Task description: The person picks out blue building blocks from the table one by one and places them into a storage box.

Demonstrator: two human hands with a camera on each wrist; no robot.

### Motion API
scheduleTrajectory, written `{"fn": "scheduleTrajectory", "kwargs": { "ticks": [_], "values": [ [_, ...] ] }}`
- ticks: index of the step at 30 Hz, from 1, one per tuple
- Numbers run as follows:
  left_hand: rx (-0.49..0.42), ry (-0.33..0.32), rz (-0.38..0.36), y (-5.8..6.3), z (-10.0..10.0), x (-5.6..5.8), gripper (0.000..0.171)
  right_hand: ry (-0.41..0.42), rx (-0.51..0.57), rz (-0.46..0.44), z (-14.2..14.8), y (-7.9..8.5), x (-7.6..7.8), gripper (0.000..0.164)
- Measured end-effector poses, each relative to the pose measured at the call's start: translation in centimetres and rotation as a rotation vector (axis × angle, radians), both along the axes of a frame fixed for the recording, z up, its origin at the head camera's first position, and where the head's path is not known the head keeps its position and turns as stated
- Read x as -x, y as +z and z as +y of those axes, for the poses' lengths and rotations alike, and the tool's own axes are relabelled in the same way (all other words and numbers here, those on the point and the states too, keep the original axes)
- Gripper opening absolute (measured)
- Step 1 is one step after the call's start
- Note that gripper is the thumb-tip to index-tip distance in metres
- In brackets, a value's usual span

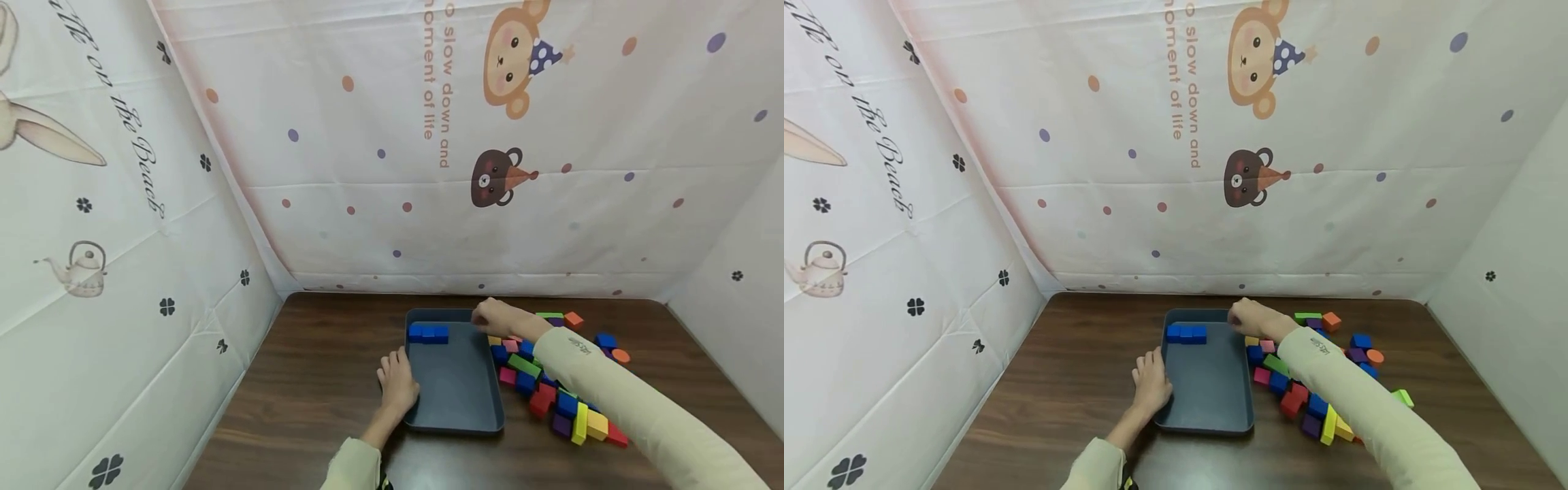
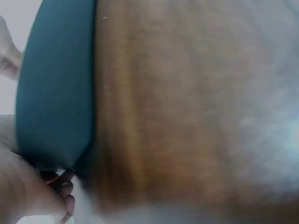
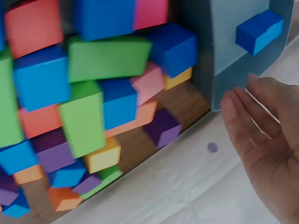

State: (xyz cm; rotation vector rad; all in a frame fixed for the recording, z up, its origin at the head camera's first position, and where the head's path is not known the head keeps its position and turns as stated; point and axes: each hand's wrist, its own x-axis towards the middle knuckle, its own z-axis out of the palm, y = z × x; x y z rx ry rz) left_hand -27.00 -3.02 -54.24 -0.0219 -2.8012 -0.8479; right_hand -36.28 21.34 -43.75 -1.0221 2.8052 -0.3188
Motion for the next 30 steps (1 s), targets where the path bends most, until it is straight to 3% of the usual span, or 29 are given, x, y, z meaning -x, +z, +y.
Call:
{"fn": "scheduleTrajectory", "kwargs": {
  "ticks": [4, 9, 13, 16, 24, 30],
  "values": [
    [-0.008, -0.022, -0.076, 1.2, -0.4, 0.8, 0.06, -0.033, -0.046, -0.097, 1.5, -0.4, -0.4, 0.018],
    [0.01, -0.028, -0.146, 2.7, -1.0, 3.1, 0.047, -0.078, -0.075, -0.153, 2.2, -1.4, -1.1, 0.026],
    [0.045, -0.019, -0.173, 2.6, -1.3, 4.5, 0.033, -0.079, -0.083, -0.164, 2.2, -2.0, -1.8, 0.027],
    [0.069, 0.0, -0.184, 2.1, -1.3, 4.8, 0.031, -0.079, -0.099, -0.175, 2.2, -2.7, -2.1, 0.028],
    [0.103, 0.039, -0.077, 0.2, 0.1, 4.8, 0.03, -0.09, -0.11, -0.127, 2.9, -3.5, -2.2, 0.03],
    [0.123, 0.061, -0.007, 0.1, 0.6, 4.8, 0.026, -0.08, -0.103, -0.114, 3.3, -2.2, -2.3, 0.037]
  ]
}}
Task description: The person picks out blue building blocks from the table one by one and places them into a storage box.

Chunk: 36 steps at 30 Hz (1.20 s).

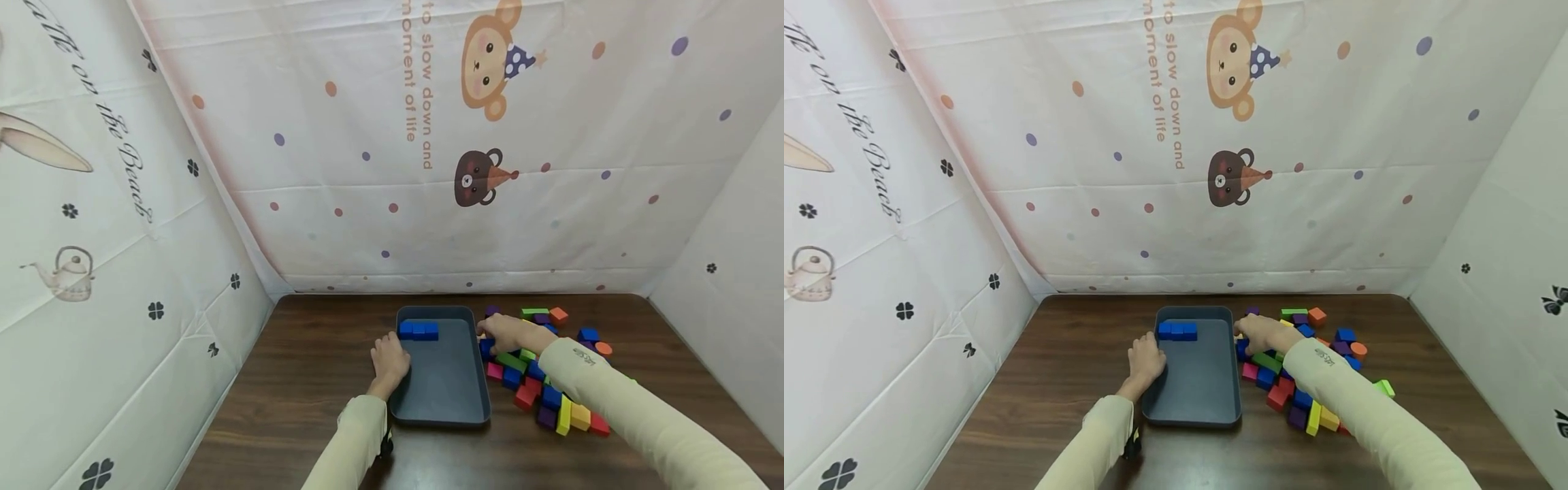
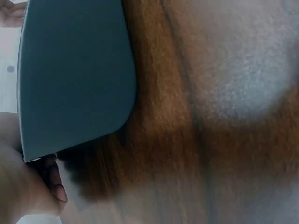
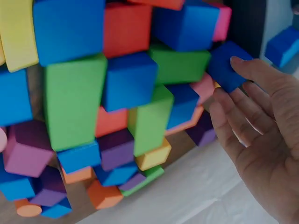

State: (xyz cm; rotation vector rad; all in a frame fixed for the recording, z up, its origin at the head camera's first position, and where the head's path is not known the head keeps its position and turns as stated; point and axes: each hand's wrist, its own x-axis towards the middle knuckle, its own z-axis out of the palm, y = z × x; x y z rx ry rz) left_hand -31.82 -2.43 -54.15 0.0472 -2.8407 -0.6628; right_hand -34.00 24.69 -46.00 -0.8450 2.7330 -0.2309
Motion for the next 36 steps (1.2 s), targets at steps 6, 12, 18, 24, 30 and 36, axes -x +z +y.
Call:
{"fn": "scheduleTrajectory", "kwargs": {
  "ticks": [6, 12, 18, 24, 30, 36],
  "values": [
    [0.008, -0.007, -0.024, 0.1, 0.1, 0.1, 0.025, -0.012, -0.02, -0.013, 0.5, 2.4, 0.4, 0.032],
    [0.018, -0.023, -0.007, 0.5, 0.1, 0.0, 0.031, -0.041, -0.053, 0.022, 0.8, 4.3, 1.6, 0.03],
    [0.031, -0.014, 0.012, 0.3, 0.2, 0.0, 0.026, -0.066, -0.026, 0.122, -0.5, 5.4, 2.5, 0.029],
    [0.043, -0.013, 0.019, 0.0, 0.2, 0.2, 0.025, -0.076, 0.004, 0.215, -3.3, 5.1, 3.1, 0.028],
    [0.003, -0.011, 0.033, -0.3, 0.2, 0.2, 0.019, -0.041, 0.023, 0.177, -6.0, 3.2, 3.6, 0.029],
    [-0.018, -0.009, 0.053, -0.7, 0.4, 0.3, 0.018, -0.051, 0.026, 0.13, -7.7, 1.6, 3.9, 0.03]
  ]
}}
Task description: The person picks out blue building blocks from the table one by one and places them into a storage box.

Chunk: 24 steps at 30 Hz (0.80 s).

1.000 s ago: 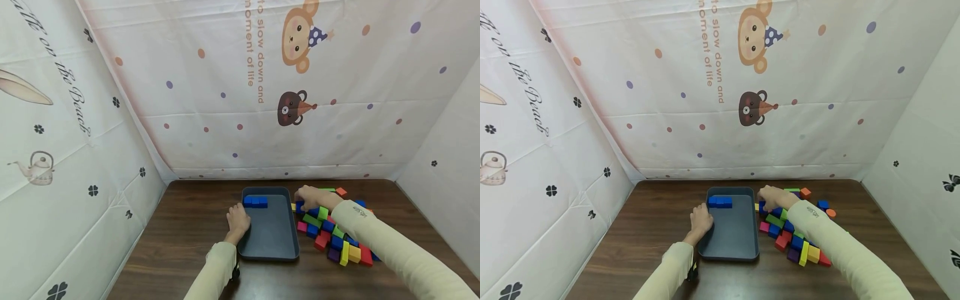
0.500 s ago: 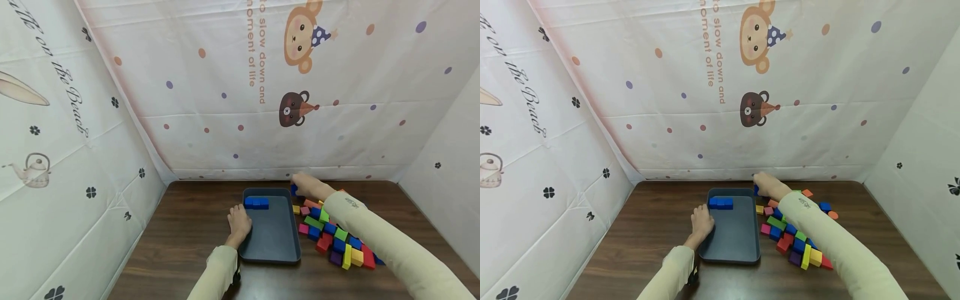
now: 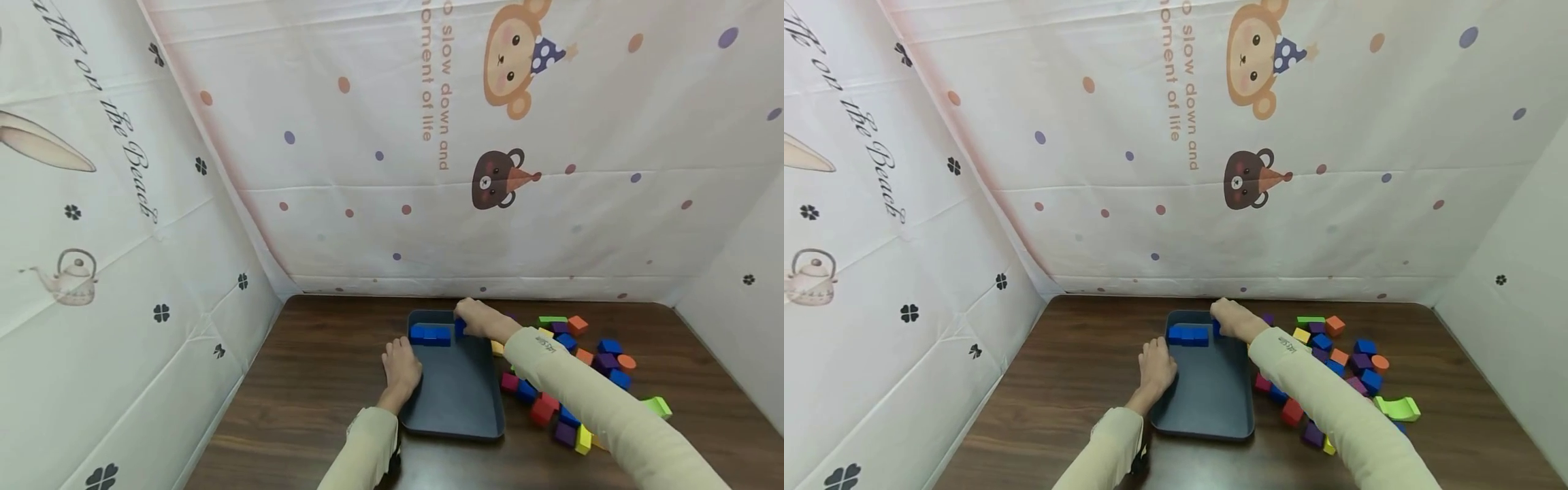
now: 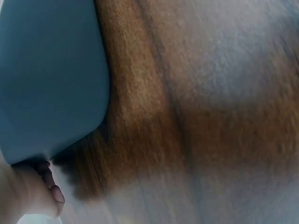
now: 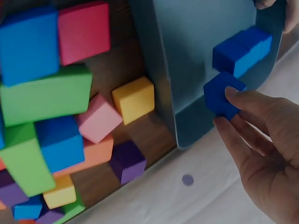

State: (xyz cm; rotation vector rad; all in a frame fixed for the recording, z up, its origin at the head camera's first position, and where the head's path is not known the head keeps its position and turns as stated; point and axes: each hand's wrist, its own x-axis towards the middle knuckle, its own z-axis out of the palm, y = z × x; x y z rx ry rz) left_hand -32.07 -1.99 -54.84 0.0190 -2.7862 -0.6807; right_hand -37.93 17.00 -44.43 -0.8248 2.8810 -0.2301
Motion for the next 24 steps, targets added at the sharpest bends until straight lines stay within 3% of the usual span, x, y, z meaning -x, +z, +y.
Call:
{"fn": "scheduleTrajectory", "kwargs": {
  "ticks": [10, 18, 24],
  "values": [
    [0.01, 0.009, 0.006, 0.2, -0.4, -0.5, 0.02, 0.009, -0.008, -0.018, -1.7, -1.6, -0.1, 0.025],
    [0.005, 0.013, -0.003, -0.1, 0.2, -0.6, 0.024, -0.004, -0.014, -0.019, -1.4, -2.9, 0.2, 0.021],
    [-0.003, 0.017, 0.004, 0.1, 0.1, -0.2, 0.029, 0.019, -0.028, -0.037, -0.8, -1.8, 0.9, 0.034]
  ]
}}
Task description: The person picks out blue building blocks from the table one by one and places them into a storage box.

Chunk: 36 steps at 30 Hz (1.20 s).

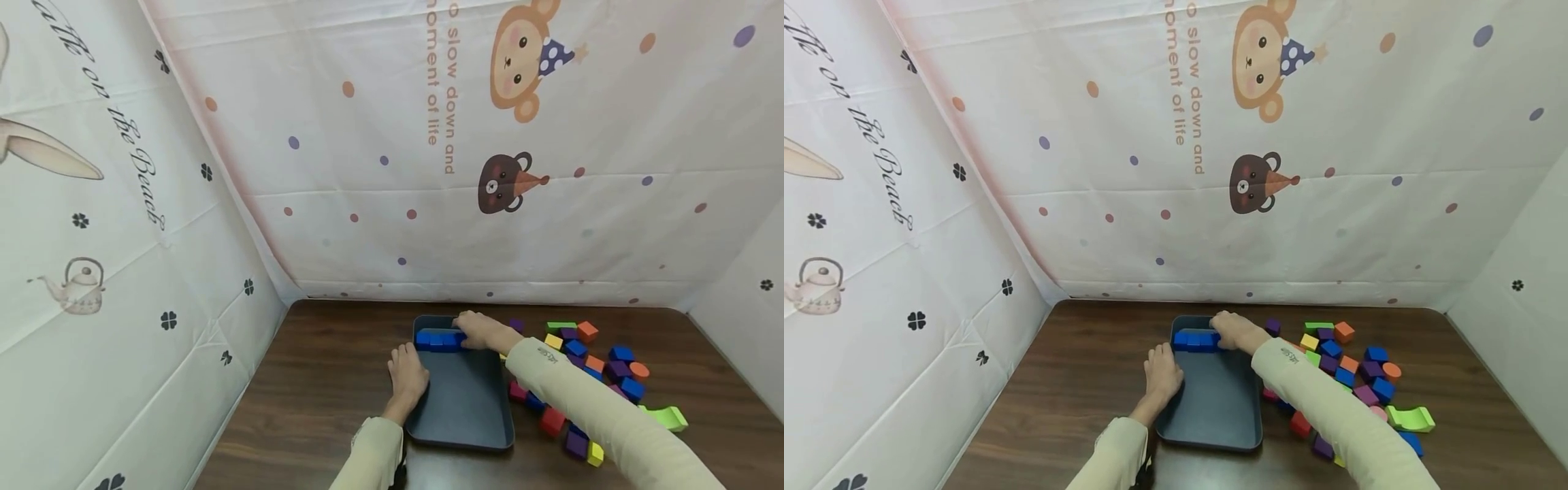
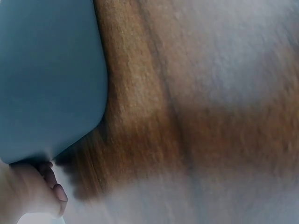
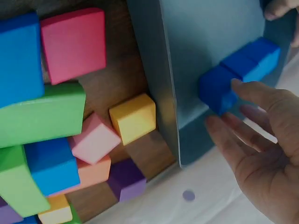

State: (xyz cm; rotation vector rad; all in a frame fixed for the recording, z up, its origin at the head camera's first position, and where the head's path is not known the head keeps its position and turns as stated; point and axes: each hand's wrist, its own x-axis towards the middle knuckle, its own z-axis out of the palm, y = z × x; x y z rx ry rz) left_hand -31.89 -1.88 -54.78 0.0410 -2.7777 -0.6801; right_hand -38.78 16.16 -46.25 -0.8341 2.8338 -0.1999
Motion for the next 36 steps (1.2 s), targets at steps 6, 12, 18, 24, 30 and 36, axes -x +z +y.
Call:
{"fn": "scheduleTrajectory", "kwargs": {
  "ticks": [6, 12, 18, 24, 30, 36],
  "values": [
    [-0.032, -0.004, 0.002, 0.1, 0.2, -0.1, 0.035, 0.006, -0.007, 0.063, 3.1, 2.9, 0.0, 0.03],
    [-0.023, -0.013, -0.027, 0.2, 0.2, -0.1, 0.037, -0.001, -0.026, 0.058, 7.4, 4.7, -0.9, 0.018],
    [-0.015, -0.008, -0.038, 0.4, 0.3, 0.1, 0.035, -0.016, -0.019, -0.021, 10.2, 4.1, -2.8, 0.016],
    [-0.02, -0.009, -0.056, 0.5, 0.2, 0.4, 0.035, 0.012, -0.022, -0.117, 12.0, 2.2, -4.6, 0.02],
    [-0.013, -0.004, -0.022, 0.5, 0.2, 0.5, 0.035, -0.035, -0.018, -0.15, 12.9, 1.3, -5.5, 0.027],
    [-0.021, -0.005, -0.053, 0.3, 0.3, -0.1, 0.036, -0.027, 0.0, -0.109, 13.2, 0.2, -6.3, 0.024]
  ]
}}
